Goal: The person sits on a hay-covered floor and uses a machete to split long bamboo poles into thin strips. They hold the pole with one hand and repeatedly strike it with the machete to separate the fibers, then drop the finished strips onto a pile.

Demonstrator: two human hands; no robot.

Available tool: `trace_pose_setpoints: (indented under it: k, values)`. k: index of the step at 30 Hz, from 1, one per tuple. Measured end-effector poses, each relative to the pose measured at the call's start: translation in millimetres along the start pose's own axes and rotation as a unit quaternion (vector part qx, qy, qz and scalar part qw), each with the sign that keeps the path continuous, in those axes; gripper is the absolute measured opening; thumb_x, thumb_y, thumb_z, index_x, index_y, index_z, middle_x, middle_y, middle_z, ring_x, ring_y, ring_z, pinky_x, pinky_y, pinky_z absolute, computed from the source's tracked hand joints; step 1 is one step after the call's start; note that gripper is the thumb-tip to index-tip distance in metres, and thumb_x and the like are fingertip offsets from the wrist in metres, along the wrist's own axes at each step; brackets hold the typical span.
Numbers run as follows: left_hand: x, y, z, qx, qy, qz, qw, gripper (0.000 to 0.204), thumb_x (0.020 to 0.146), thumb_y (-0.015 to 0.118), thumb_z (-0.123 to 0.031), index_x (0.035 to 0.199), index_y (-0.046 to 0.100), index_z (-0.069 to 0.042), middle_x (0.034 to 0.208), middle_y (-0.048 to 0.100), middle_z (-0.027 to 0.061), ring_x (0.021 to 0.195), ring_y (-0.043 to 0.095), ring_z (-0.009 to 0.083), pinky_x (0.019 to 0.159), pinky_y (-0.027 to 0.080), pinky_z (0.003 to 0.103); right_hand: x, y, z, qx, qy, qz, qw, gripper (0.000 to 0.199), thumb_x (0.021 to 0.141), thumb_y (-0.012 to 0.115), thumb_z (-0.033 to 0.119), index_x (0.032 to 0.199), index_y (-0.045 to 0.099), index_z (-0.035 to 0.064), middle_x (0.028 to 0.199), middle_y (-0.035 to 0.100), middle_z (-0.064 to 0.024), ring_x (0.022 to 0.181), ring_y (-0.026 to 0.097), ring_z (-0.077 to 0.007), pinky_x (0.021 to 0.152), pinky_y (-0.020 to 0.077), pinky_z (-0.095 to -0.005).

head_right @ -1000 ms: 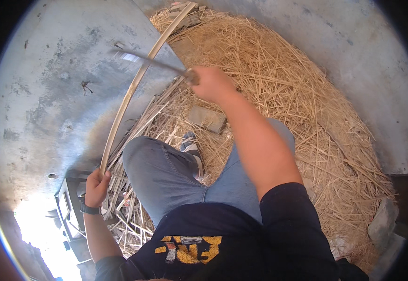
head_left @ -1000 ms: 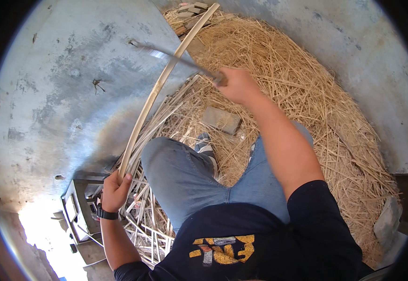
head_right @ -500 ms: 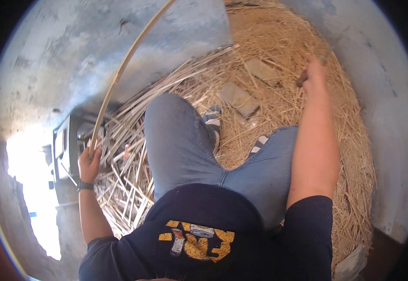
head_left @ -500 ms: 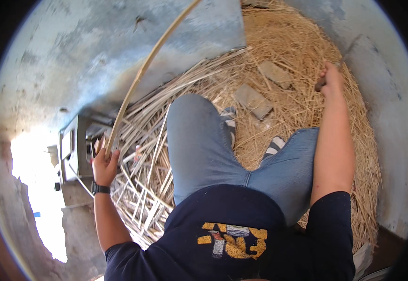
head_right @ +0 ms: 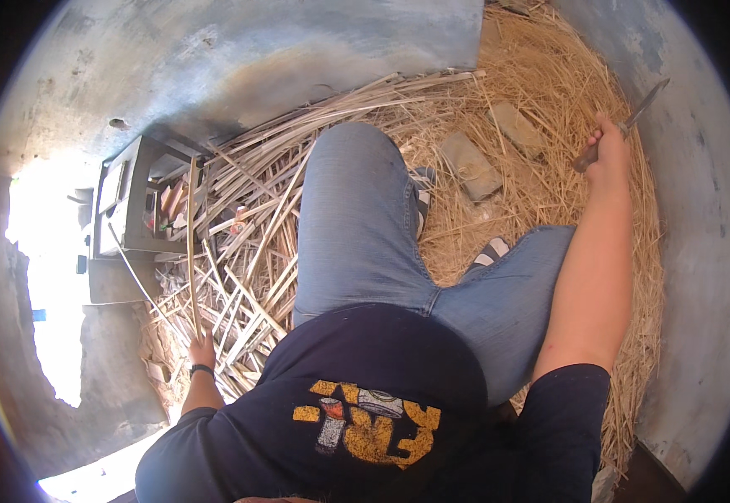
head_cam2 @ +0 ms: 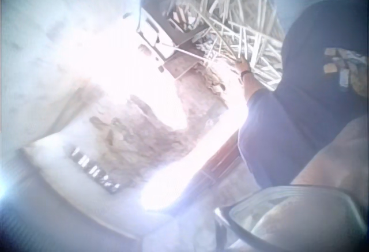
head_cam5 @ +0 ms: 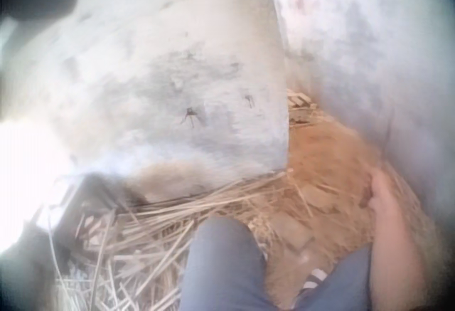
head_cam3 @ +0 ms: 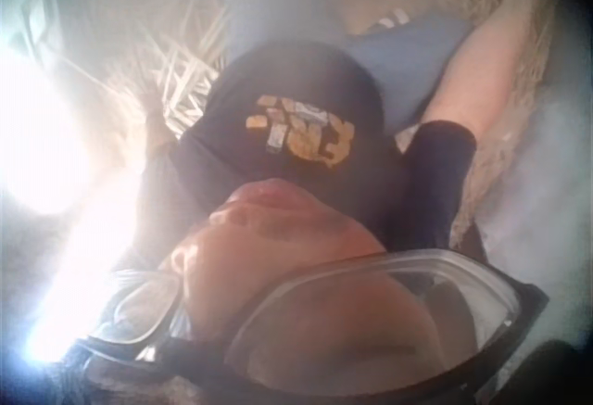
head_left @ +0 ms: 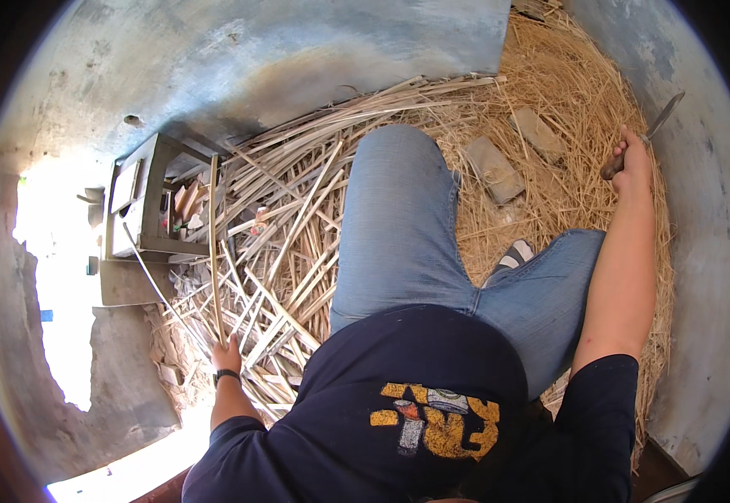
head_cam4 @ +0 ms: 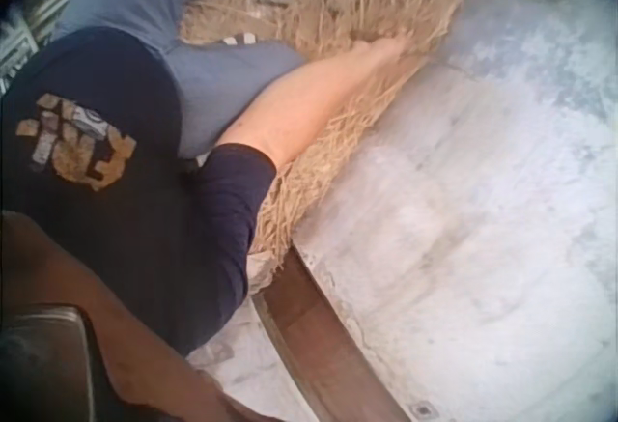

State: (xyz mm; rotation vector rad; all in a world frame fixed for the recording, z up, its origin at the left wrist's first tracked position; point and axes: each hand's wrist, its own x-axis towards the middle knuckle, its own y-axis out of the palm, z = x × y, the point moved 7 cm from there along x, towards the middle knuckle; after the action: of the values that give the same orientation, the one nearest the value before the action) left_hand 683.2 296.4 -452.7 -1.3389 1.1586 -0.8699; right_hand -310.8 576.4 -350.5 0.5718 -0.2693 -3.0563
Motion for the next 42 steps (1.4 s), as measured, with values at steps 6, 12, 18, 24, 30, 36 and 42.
trace_pose_setpoints:
  k: [6,12,18,24,30,36,42]
  values:
    - [-66,20,80,-0.042,-0.146,-0.044,0.987,0.07,0.089,0.07,-0.056,0.11,0.068,0.011,0.101,0.07,0.0334,0.098,0.068,0.0448,0.087,0.053,0.05,14,10,-22,0.012,0.035,0.008,0.999,0.023,0.096,0.07,0.021,0.081,0.054,0.0171,0.065,0.051,0.0065,0.056,0.05,-0.0073,0.05,0.0394,-0.0267]
    - [-76,65,112,-0.136,-0.192,-0.064,0.97,0.072,0.09,0.068,-0.055,0.116,0.067,0.012,0.108,0.07,0.033,0.102,0.068,0.0441,0.091,0.051,0.049,29,5,-38,-0.011,0.063,0.008,0.998,0.027,0.097,0.069,0.022,0.077,0.051,0.0175,0.064,0.05,0.0062,0.054,0.05,-0.0078,0.048,0.0391,-0.0286]
    - [-99,96,155,-0.104,-0.248,0.071,0.96,0.086,0.087,0.07,-0.06,0.134,0.058,0.012,0.125,0.065,0.0329,0.121,0.062,0.0442,0.103,0.048,0.044,15,11,-45,0.001,0.072,-0.031,0.997,0.021,0.098,0.066,0.017,0.083,0.051,0.016,0.065,0.049,0.006,0.053,0.049,-0.0083,0.049,0.0398,-0.0291]
    - [-148,118,152,-0.359,-0.471,0.143,0.793,0.054,0.087,0.072,-0.062,0.075,0.048,-0.014,0.059,0.036,0.0008,0.042,0.03,0.0162,0.041,0.023,0.031,27,0,-38,0.011,0.082,-0.038,0.996,0.023,0.098,0.066,0.017,0.083,0.049,0.015,0.065,0.049,0.0046,0.054,0.05,-0.0093,0.05,0.0408,-0.0293]
    - [-119,122,241,-0.305,-0.463,0.016,0.832,0.06,0.085,0.072,-0.064,0.084,0.063,-0.005,0.062,0.052,0.0075,0.046,0.048,0.0241,0.045,0.039,0.043,34,6,-69,-0.001,0.111,0.015,0.994,0.024,0.097,0.067,0.017,0.083,0.048,0.0155,0.064,0.049,0.0041,0.055,0.05,-0.01,0.049,0.0396,-0.028]
    - [-115,137,194,-0.41,-0.449,0.071,0.791,0.053,0.088,0.071,-0.056,0.09,0.067,-0.004,0.063,0.053,0.01,0.051,0.053,0.0246,0.047,0.041,0.043,32,-1,-49,0.019,0.066,-0.005,0.998,0.022,0.096,0.068,0.017,0.084,0.05,0.0155,0.063,0.048,0.0044,0.055,0.051,-0.0102,0.049,0.0405,-0.0284]
    - [-99,125,154,-0.351,-0.452,0.014,0.82,0.056,0.086,0.069,-0.06,0.089,0.068,-0.004,0.062,0.053,0.0113,0.052,0.053,0.0262,0.048,0.041,0.043,36,-12,-46,0.052,0.075,-0.016,0.996,0.023,0.096,0.069,0.018,0.081,0.051,0.0155,0.063,0.048,0.0051,0.056,0.051,-0.01,0.051,0.0434,-0.0296]
